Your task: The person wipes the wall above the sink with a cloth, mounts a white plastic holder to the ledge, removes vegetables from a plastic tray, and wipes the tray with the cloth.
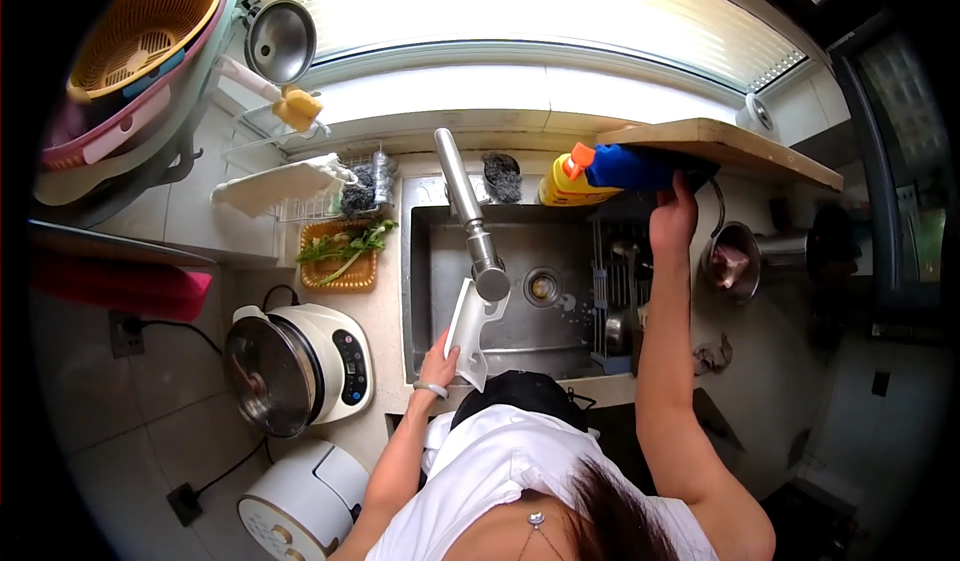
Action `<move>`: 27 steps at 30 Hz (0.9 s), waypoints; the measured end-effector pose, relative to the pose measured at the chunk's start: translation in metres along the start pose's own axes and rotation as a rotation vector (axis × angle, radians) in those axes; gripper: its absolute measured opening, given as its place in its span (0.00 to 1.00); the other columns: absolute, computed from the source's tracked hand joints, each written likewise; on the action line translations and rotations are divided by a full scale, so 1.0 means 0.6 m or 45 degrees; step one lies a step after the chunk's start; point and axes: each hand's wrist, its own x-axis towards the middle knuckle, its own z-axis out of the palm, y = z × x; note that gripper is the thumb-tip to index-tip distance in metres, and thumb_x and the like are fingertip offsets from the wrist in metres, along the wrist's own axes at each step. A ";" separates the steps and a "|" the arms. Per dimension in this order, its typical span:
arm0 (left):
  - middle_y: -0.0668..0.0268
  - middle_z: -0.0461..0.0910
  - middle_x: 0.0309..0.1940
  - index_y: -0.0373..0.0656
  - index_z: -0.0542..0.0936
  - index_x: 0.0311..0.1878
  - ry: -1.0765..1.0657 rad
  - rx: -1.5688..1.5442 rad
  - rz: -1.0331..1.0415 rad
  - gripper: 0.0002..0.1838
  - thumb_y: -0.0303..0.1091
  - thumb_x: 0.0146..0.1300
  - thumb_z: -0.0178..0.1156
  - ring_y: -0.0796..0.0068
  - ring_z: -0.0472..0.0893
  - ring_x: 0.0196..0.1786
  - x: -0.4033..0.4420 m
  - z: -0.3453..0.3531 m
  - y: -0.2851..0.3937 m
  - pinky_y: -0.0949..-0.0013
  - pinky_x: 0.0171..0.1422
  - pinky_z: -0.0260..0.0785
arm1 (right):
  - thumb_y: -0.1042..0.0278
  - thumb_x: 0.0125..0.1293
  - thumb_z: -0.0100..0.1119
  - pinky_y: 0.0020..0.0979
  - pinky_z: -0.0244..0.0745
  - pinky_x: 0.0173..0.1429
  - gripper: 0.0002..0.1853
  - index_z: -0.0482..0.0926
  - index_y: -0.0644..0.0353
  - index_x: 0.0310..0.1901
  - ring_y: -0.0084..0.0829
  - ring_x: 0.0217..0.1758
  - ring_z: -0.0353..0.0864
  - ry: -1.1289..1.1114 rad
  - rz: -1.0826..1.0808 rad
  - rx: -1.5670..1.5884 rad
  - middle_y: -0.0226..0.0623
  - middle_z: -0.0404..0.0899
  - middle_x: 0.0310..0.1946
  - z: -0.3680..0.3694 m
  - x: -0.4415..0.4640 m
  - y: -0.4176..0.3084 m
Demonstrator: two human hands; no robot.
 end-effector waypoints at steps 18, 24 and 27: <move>0.45 0.81 0.53 0.41 0.70 0.68 -0.066 -0.026 -0.037 0.26 0.34 0.69 0.58 0.46 0.81 0.58 0.028 0.035 0.030 0.58 0.60 0.72 | 0.54 0.73 0.51 0.50 0.52 0.78 0.27 0.71 0.64 0.67 0.44 0.71 0.68 -0.593 -0.415 0.303 0.46 0.72 0.67 -0.038 -0.153 -0.235; 0.44 0.81 0.53 0.40 0.73 0.65 -0.046 -0.024 -0.101 0.23 0.34 0.68 0.58 0.43 0.79 0.59 0.021 0.026 0.052 0.57 0.61 0.72 | 0.52 0.71 0.54 0.49 0.55 0.77 0.29 0.70 0.60 0.67 0.45 0.70 0.69 -0.882 -0.325 0.309 0.45 0.72 0.66 -0.029 -0.222 -0.259; 0.44 0.81 0.53 0.40 0.72 0.66 -0.061 -0.009 -0.141 0.23 0.34 0.68 0.57 0.43 0.79 0.60 0.021 0.026 0.046 0.57 0.61 0.71 | 0.51 0.70 0.55 0.47 0.57 0.76 0.29 0.71 0.59 0.67 0.44 0.68 0.70 -0.827 -0.068 0.350 0.45 0.73 0.64 -0.018 -0.220 -0.193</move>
